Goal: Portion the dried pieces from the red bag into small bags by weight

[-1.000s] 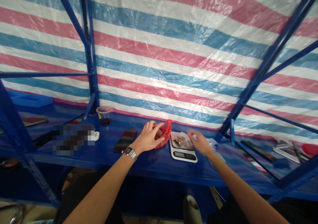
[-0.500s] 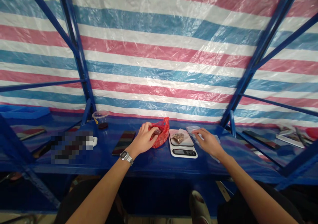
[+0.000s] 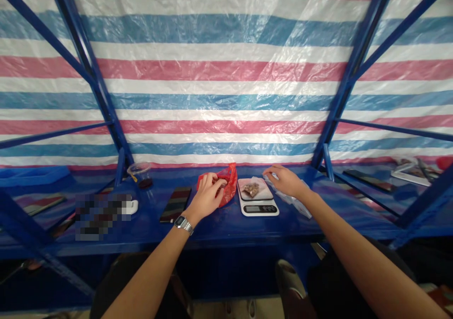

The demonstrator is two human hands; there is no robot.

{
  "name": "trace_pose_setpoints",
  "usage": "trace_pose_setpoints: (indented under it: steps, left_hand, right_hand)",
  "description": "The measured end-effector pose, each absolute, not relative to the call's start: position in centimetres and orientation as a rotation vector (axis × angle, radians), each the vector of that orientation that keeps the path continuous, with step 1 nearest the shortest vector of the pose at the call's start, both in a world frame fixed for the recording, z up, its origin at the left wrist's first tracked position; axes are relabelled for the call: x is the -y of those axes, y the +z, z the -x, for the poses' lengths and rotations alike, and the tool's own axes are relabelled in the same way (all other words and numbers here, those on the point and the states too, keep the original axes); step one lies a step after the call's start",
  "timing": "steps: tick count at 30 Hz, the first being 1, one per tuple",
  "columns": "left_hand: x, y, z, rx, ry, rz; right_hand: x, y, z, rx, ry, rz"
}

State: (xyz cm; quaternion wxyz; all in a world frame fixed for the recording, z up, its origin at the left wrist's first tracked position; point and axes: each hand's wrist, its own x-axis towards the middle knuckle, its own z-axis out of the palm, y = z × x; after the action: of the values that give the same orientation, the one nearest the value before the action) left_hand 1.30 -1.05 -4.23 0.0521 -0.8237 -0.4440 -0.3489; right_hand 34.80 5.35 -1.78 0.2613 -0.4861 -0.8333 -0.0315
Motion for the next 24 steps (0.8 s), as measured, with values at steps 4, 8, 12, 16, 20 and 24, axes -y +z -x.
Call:
trace_pose_setpoints:
  steps: [4,8,12,16,20,24]
  left_hand:
    - [1.0,-4.3,-2.0,1.284,-1.091,2.508]
    - [1.2,-4.5,-2.6,1.182,-1.100,2.559]
    - [1.8,-4.4,-2.6,1.132,-1.092,2.591]
    - [2.2,-4.1,-2.3,1.121,-1.143,2.602]
    - [2.0,-4.6,-3.0,1.260,-1.394,2.603]
    - [1.1,-5.2,-4.4,1.554,-1.901,2.575]
  right_hand:
    - [-4.2,-1.0,-33.6,2.243,-0.090,1.489]
    - [-4.5,-1.7,-32.2,2.262,-0.026,1.772]
    - [-5.4,-2.6,-30.6,2.205,0.084,1.846]
    - [-5.6,-1.7,-29.3,2.130,0.150,1.717]
    - [-4.6,-0.4,-28.3,2.176,0.318,1.342]
    - [-3.4,-0.5,-26.9,2.115,0.696,0.814]
